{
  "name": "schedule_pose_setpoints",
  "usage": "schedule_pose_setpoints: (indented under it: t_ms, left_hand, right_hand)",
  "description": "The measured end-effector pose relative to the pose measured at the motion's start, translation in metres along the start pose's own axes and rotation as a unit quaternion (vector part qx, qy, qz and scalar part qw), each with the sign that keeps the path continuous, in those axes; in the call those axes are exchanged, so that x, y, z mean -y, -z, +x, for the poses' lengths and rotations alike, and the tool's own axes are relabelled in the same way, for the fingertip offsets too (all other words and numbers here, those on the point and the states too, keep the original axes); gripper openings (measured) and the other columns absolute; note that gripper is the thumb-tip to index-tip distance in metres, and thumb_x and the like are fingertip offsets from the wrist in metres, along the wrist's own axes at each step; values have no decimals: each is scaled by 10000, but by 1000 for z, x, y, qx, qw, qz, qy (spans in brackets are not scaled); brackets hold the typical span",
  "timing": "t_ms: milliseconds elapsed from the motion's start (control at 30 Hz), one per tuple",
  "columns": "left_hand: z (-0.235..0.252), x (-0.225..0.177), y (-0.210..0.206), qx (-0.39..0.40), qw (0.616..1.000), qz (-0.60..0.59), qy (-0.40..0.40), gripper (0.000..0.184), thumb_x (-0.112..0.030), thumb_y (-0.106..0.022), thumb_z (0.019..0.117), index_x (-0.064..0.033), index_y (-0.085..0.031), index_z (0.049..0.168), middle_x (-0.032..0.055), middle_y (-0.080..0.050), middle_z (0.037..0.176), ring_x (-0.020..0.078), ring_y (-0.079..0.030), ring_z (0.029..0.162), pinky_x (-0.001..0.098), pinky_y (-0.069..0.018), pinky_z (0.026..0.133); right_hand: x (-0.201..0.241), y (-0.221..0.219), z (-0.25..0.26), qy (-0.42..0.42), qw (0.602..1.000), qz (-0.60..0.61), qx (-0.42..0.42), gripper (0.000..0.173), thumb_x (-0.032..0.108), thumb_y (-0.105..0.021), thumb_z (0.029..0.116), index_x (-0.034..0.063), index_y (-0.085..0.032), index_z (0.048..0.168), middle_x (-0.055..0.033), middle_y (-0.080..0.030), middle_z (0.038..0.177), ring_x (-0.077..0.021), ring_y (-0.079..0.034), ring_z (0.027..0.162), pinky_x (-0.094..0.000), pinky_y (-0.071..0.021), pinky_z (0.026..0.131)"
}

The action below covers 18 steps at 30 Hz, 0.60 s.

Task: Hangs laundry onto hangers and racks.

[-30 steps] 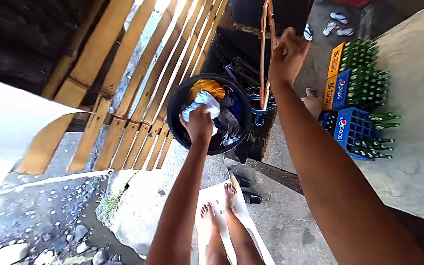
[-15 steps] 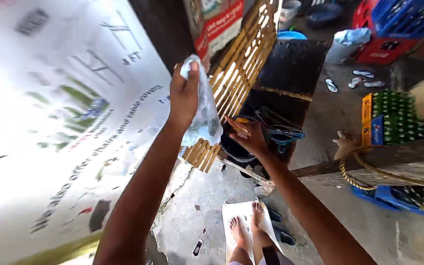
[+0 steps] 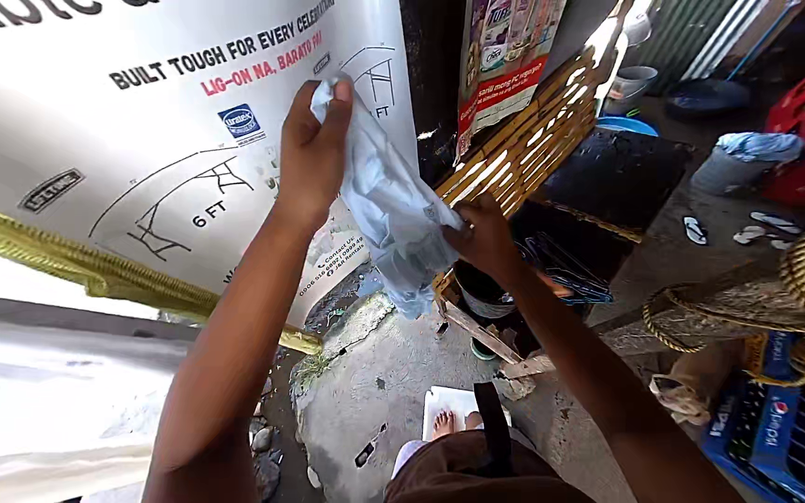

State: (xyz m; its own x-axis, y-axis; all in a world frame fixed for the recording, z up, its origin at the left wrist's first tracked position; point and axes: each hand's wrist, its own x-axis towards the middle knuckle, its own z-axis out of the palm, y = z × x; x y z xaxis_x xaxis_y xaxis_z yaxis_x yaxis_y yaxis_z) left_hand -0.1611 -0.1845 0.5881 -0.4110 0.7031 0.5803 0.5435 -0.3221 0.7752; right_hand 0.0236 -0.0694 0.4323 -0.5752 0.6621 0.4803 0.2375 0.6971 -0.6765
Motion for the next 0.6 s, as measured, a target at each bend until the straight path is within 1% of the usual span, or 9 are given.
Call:
schedule_pose_setpoints:
  t_ms: [100,167,233,300,333,367,433,500,600]
  left_hand:
    - [-23,12,32,-10,1000,24,6,200,-240,-429,1105,-88,-558,1112,-101,-630,886,-29,-641,808,213,-569,793]
    - [-36,22,48,-29,999,23,33,225,-252,-421,1109,-76,-557,1138,-97,-641,893,-27,-648,814,219,-573,804]
    - [-48,32,58,-48,997,44,49,242,-255,-438,1104,-43,-543,1150,-83,-624,885,-40,-632,793,203,-561,787]
    - [-61,47,68,-30,993,112,23,310,-243,-565,1042,20,-494,1190,-24,-608,922,-27,-622,819,206,-551,797]
    - [-68,52,73,-6,986,164,1,484,-248,-676,959,69,-455,1251,51,-627,982,34,-643,882,258,-561,842]
    - [-75,52,76,21,975,223,-17,728,-278,-795,846,123,-414,1319,176,-649,1060,171,-667,964,378,-561,902]
    - [-86,46,75,66,942,329,-36,1017,-360,-932,674,116,-382,1385,317,-648,1130,437,-674,1014,626,-531,893]
    - [-90,44,75,104,910,400,-34,1068,-283,-946,683,42,-337,1499,360,-580,1269,539,-636,1065,700,-508,876]
    - [-91,44,88,137,904,404,5,1070,23,-815,732,-36,-202,1607,381,-471,1361,556,-568,1153,676,-495,927]
  right_hand:
    - [-6,31,0,91,994,-10,63,253,198,-728,935,-52,-746,968,-262,-634,957,-383,-620,894,-537,-519,825]
    - [-2,48,3,129,987,-6,96,233,163,-670,971,-58,-746,979,-259,-637,1011,-382,-627,949,-550,-513,875]
    - [6,62,7,130,984,8,118,266,152,-594,1010,-68,-733,1063,-255,-637,1082,-353,-628,1002,-525,-509,912]
    - [15,69,9,113,982,21,148,342,192,-484,1065,-60,-684,1181,-212,-596,1122,-270,-599,1012,-431,-512,903]
    - [20,70,10,107,982,28,155,371,207,-440,1082,-52,-666,1220,-190,-589,1127,-245,-586,1031,-408,-498,925]
    - [27,69,11,103,982,28,158,392,228,-425,1089,-49,-657,1241,-187,-592,1136,-246,-583,1057,-414,-488,949]
    - [39,67,15,117,982,-2,152,418,308,-539,1038,-53,-672,1202,-213,-605,1126,-307,-595,1055,-493,-487,936]
    - [42,63,20,147,976,-82,138,568,448,-757,858,-60,-684,1102,-245,-614,1078,-386,-613,995,-576,-497,859]
    - [43,64,25,153,954,-190,175,468,258,-805,837,-76,-657,1130,-293,-586,1127,-471,-602,1054,-622,-487,882]
